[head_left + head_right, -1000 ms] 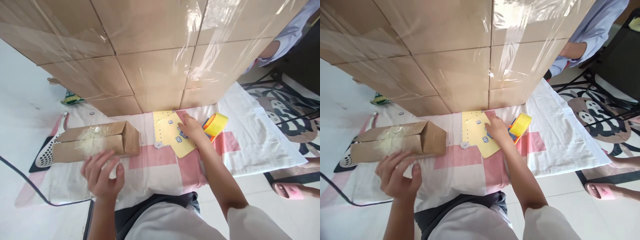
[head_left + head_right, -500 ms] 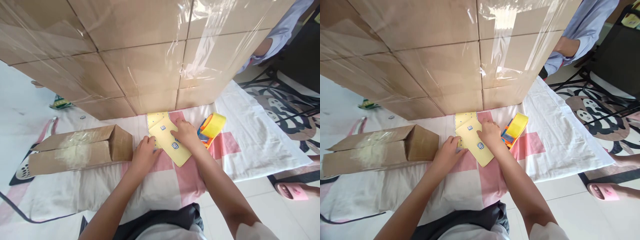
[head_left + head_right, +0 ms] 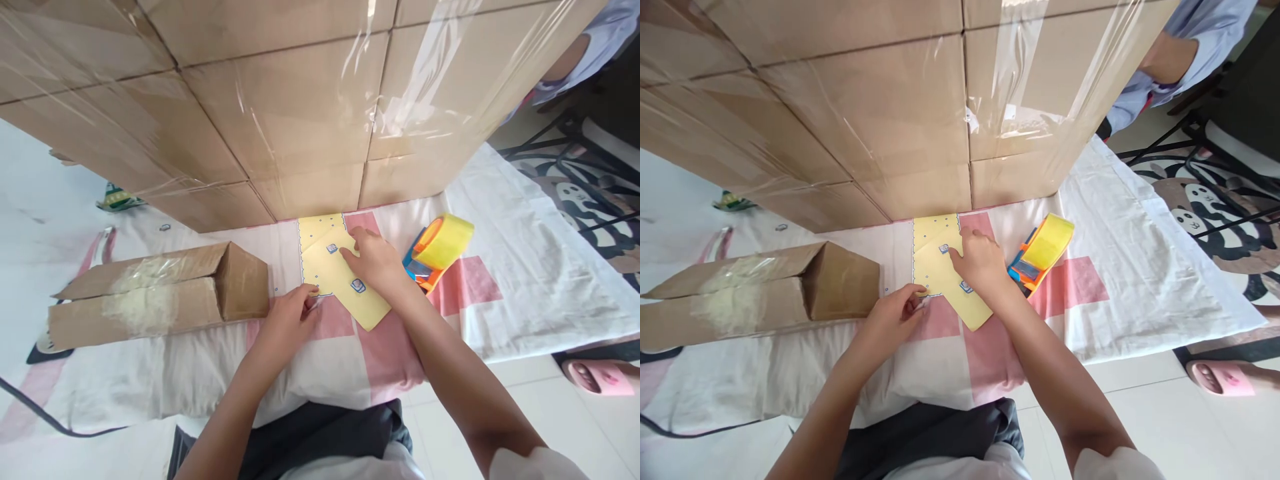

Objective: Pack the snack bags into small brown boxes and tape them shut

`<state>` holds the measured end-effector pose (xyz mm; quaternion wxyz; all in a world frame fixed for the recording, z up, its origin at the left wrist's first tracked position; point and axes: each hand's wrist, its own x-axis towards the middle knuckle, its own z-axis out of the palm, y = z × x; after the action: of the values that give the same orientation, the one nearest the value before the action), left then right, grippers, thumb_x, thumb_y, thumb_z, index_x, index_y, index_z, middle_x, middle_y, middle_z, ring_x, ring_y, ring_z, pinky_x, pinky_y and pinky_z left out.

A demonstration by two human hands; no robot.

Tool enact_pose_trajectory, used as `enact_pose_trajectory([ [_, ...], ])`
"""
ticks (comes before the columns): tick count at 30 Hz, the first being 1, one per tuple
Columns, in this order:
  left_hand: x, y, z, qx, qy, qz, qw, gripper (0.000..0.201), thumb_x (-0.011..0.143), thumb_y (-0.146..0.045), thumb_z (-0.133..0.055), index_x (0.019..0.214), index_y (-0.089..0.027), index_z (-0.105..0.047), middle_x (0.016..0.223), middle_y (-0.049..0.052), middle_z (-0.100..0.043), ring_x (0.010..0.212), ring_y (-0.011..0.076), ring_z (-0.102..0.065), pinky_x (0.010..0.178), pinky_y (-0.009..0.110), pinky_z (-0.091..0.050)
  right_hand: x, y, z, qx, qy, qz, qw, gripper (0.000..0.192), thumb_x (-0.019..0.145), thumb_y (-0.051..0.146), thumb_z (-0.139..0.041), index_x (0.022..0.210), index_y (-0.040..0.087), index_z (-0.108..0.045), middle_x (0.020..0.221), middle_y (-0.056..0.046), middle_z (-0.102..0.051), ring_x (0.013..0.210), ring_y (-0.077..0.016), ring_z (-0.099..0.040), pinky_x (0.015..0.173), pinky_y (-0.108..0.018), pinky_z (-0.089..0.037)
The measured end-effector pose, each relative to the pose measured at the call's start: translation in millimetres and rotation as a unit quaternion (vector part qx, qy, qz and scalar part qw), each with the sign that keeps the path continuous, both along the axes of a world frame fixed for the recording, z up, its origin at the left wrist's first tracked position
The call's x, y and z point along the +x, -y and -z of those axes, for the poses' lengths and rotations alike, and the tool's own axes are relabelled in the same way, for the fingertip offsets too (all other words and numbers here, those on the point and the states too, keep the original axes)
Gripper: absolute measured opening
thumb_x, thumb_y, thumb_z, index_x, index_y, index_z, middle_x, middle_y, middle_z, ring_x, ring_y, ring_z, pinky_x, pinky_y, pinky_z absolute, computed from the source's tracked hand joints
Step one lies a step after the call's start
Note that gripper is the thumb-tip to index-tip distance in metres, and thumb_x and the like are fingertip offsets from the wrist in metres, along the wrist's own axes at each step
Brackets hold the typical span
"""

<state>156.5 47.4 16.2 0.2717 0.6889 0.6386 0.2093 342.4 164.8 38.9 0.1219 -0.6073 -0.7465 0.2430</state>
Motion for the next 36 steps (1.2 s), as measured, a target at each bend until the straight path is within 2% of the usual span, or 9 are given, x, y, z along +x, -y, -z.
enact_pose_trajectory([
  [3,2.4,-8.7,-7.9,0.083,0.042,-0.008,0.996,0.007,0.088,-0.016,-0.062,0.087,-0.022,-0.063,0.077,-0.002,-0.064,0.065,0.0128,-0.059,0.059,0.025,-0.046,0.3,0.4,1.1,-0.049,-0.157,-0.034,0.986,0.025,0.095,0.035,-0.053,0.107,0.018,-0.066,0.093,-0.007,-0.071,0.08,-0.0183,-0.064,0.068,-0.03,-0.043],
  [7,7.9,-30.6,-12.1,0.271,0.06,-0.007,0.961,0.019,0.089,-0.005,-0.056,0.085,-0.022,-0.066,0.085,-0.001,-0.058,0.07,0.0096,-0.056,0.06,0.023,-0.043,2.9,1.1,-2.7,-0.235,-0.35,-0.077,0.904,0.032,0.092,0.042,-0.052,0.079,0.017,-0.066,0.076,-0.004,-0.066,0.06,-0.012,-0.053,0.057,-0.027,-0.04],
  [10,12.4,-50.0,-6.0,0.339,0.09,0.008,0.937,0.027,0.085,0.002,-0.054,0.082,-0.022,-0.067,0.082,-0.002,-0.051,0.068,0.0076,-0.052,0.058,0.022,-0.042,4.3,1.3,-5.8,-0.293,-0.4,-0.098,0.863,0.019,0.084,0.03,-0.057,0.072,0.018,-0.063,0.071,-0.001,-0.063,0.06,-0.0104,-0.052,0.055,-0.024,-0.038],
  [13,16.0,-59.6,6.0,0.338,0.132,-0.01,0.932,0.025,0.085,-0.001,-0.056,0.087,-0.022,-0.068,0.089,0.0,-0.052,0.078,0.0098,-0.057,0.063,0.022,-0.051,4.0,0.4,-6.0,-0.282,-0.4,-0.093,0.867,0.01,0.079,0.025,-0.059,0.071,0.018,-0.059,0.067,0.002,-0.058,0.059,-0.0094,-0.048,0.054,-0.023,-0.036],
  [16,16.1,-55.8,18.2,0.294,0.179,-0.041,0.938,0.027,0.089,-0.007,-0.052,0.103,-0.024,-0.068,0.104,0.004,-0.055,0.095,0.0143,-0.062,0.071,0.025,-0.059,3.0,-0.9,-4.0,-0.252,-0.383,-0.084,0.885,0.009,0.079,0.026,-0.06,0.073,0.019,-0.058,0.066,0.003,-0.056,0.06,-0.0096,-0.048,0.054,-0.023,-0.034],
  [19,12.3,-49.2,24.2,0.259,0.196,-0.026,0.945,0.037,0.092,-0.007,-0.042,0.115,-0.024,-0.065,0.115,0.007,-0.059,0.103,0.0164,-0.062,0.076,0.029,-0.06,2.6,-1.4,-1.5,-0.221,-0.361,-0.097,0.901,0.011,0.082,0.028,-0.059,0.076,0.019,-0.057,0.067,0.004,-0.054,0.06,-0.0096,-0.047,0.054,-0.023,-0.034],
  [25,9.2,-50.9,26.6,0.257,0.181,-0.044,0.948,0.021,0.093,-0.021,-0.061,0.113,-0.023,-0.065,0.109,0.006,-0.063,0.084,0.0133,-0.061,0.063,0.025,-0.052,0.9,2.4,-1.0,-0.194,-0.348,-0.171,0.901,0.012,0.086,0.025,-0.058,0.077,0.019,-0.052,0.071,0.005,-0.049,0.062,-0.0084,-0.044,0.057,-0.023,-0.035],
  [28,9.3,-52.0,30.2,0.26,0.188,-0.025,0.947,0.02,0.093,-0.019,-0.061,0.113,-0.023,-0.066,0.102,0.005,-0.065,0.083,0.013,-0.06,0.066,0.026,-0.051,-1.1,5.1,-1.4,-0.182,-0.351,-0.194,0.898,0.015,0.086,0.023,-0.059,0.077,0.02,-0.048,0.076,0.005,-0.047,0.065,-0.0076,-0.042,0.059,-0.023,-0.036],
  [36,5.7,-52.3,34.3,0.27,0.186,-0.035,0.944,0.023,0.093,-0.021,-0.063,0.116,-0.024,-0.068,0.099,0.002,-0.067,0.08,0.0117,-0.06,0.071,0.027,-0.051,-6.7,5.3,2.9,-0.168,-0.399,-0.173,0.885,0.016,0.084,0.025,-0.065,0.085,0.02,-0.05,0.084,0.003,-0.052,0.071,-0.009,-0.049,0.066,-0.025,-0.042],
])
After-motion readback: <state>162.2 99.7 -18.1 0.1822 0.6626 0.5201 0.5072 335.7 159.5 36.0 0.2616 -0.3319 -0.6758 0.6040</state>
